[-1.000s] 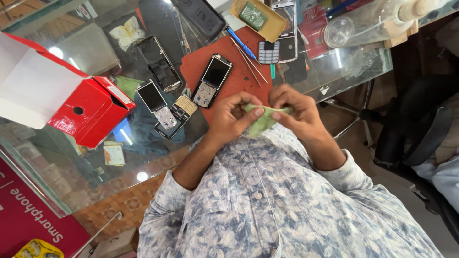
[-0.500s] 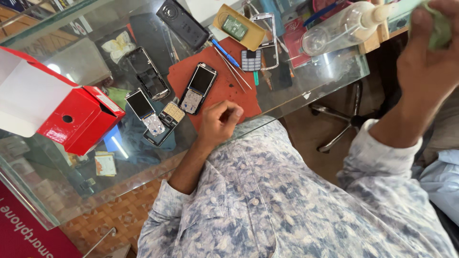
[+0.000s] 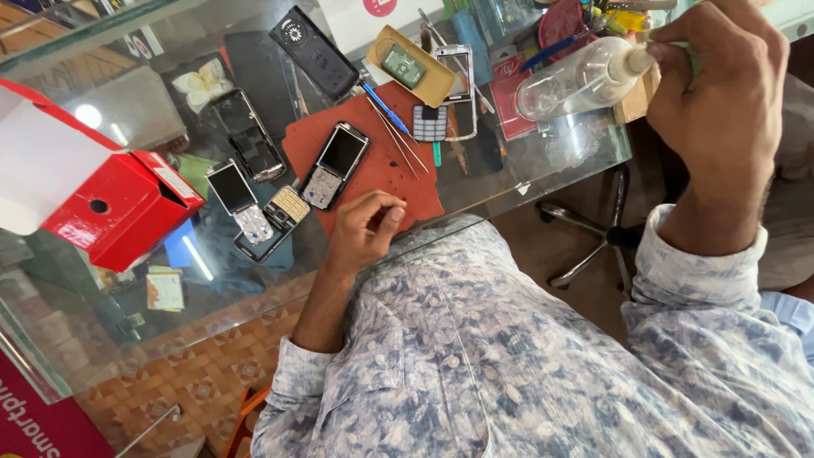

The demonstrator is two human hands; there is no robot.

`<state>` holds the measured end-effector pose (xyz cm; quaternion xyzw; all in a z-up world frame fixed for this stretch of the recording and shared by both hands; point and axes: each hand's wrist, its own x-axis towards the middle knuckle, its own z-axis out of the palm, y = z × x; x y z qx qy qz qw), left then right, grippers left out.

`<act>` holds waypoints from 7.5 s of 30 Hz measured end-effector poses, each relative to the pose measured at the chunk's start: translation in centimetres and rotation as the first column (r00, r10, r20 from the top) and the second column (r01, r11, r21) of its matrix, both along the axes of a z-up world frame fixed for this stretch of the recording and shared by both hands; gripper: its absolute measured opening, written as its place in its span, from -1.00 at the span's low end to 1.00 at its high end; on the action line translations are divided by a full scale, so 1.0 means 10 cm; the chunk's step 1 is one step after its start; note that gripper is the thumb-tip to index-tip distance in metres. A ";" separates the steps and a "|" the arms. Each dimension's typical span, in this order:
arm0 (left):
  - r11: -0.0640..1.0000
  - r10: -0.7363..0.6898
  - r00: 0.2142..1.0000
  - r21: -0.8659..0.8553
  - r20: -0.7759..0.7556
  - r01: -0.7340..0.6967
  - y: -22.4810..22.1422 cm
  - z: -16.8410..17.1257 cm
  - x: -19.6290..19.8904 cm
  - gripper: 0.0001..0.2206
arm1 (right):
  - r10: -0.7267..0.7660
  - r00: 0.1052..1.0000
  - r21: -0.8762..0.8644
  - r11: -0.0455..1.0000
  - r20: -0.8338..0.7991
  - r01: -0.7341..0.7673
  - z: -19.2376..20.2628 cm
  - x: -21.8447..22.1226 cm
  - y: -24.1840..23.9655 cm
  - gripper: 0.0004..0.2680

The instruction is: The person disassembles a black mobile phone using a screwdriver and a prying tool, then cleans the internal components with a green cloth. They reassemble the phone, wipe the exterior, and test the keypad before placing it on the counter.

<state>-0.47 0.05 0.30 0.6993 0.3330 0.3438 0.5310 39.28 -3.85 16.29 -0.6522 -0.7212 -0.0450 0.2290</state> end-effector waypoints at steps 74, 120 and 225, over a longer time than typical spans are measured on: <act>0.785 0.463 0.802 0.595 -0.379 -0.172 0.18 -0.02 -0.55 -0.65 | 0.472 0.800 -0.058 0.848 -0.370 -0.527 -1.32 -2.47 0.80 -0.70; 0.746 0.484 0.821 0.633 -0.303 -0.206 0.19 -0.10 -0.57 -0.69 | 0.580 0.735 -0.051 0.772 -0.350 -0.633 -1.35 -2.14 0.84 -0.69; 0.710 0.379 0.494 -0.589 0.782 0.387 0.31 0.28 0.34 -0.34 | 0.222 0.864 0.187 0.971 -0.452 -0.152 -0.73 -2.46 0.27 -0.80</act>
